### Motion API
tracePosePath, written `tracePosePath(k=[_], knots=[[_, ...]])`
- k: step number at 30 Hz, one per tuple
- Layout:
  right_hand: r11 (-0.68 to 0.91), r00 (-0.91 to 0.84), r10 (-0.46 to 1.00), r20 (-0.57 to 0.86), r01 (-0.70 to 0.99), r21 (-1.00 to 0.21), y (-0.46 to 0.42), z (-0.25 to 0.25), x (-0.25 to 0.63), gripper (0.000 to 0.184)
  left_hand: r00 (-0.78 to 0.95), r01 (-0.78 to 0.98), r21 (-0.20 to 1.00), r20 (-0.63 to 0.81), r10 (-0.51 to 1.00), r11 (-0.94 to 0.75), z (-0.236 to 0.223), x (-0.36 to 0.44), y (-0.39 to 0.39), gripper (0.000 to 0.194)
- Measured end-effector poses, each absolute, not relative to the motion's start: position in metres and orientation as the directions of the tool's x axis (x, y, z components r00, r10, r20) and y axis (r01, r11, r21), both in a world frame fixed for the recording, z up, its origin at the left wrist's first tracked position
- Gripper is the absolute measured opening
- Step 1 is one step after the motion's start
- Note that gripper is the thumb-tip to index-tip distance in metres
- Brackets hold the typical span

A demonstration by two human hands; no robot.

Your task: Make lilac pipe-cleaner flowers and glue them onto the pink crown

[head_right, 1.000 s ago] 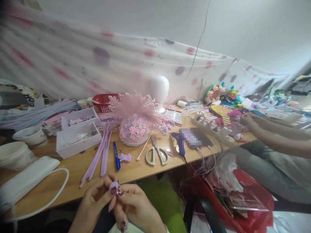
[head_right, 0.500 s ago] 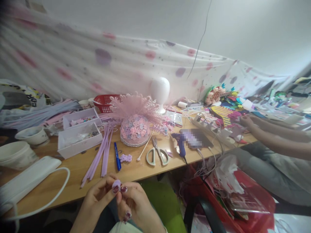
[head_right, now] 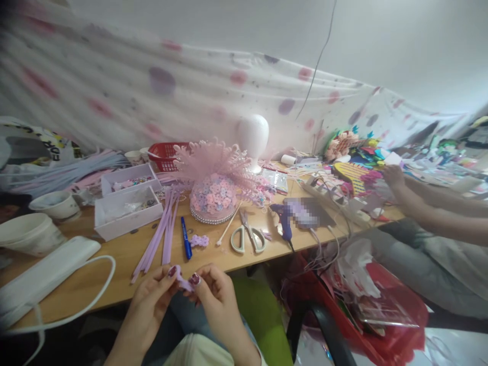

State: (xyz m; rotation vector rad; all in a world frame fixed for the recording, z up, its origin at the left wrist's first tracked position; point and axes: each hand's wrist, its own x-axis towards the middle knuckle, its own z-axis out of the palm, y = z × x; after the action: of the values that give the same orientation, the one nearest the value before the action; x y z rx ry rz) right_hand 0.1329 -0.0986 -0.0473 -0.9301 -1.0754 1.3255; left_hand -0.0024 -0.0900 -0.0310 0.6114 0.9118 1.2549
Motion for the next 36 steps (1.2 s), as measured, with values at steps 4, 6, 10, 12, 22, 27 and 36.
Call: tracePosePath(k=[4, 6, 10, 12, 22, 27, 36], knots=[[0.089, -0.144, 0.984, 0.107, -0.124, -0.988, -0.1, -0.045, 0.138, 0.042, 0.055, -0.573, 0.785, -0.25, 0.967, 0.235, -0.034, -0.003, -0.089, 0.04], [0.086, -0.183, 0.978, 0.103, -0.1, -0.991, -0.101, -0.045, 0.139, 0.043, 0.046, -0.575, 0.783, -0.256, 0.965, 0.236, -0.035, -0.004, -0.089, 0.041], [0.14, -0.167, 0.976, 0.139, -0.009, -0.99, -0.103, -0.045, 0.139, 0.041, 0.021, -0.553, 0.801, -0.26, 0.965, 0.228, -0.034, -0.003, -0.091, 0.041], [0.213, -0.146, 0.969, 0.197, 0.102, -0.972, -0.103, -0.045, 0.141, 0.039, 0.02, -0.534, 0.814, -0.258, 0.966, 0.229, -0.033, -0.003, -0.092, 0.04], [0.502, -0.129, 0.847, 0.516, 0.515, -0.695, -0.101, -0.033, 0.151, 0.025, 0.126, -0.393, 0.878, -0.243, 0.962, 0.273, -0.031, -0.001, -0.096, 0.034], [0.529, -0.072, 0.781, 0.62, 0.604, -0.596, -0.096, -0.034, 0.146, 0.025, 0.314, -0.546, 0.741, -0.25, 0.916, 0.39, -0.023, 0.003, -0.099, 0.031], [0.641, -0.175, 0.59, 0.789, 0.695, -0.325, -0.103, -0.035, 0.149, 0.045, 0.174, -0.657, 0.639, -0.388, 0.905, 0.4, -0.021, 0.007, -0.098, 0.023]])
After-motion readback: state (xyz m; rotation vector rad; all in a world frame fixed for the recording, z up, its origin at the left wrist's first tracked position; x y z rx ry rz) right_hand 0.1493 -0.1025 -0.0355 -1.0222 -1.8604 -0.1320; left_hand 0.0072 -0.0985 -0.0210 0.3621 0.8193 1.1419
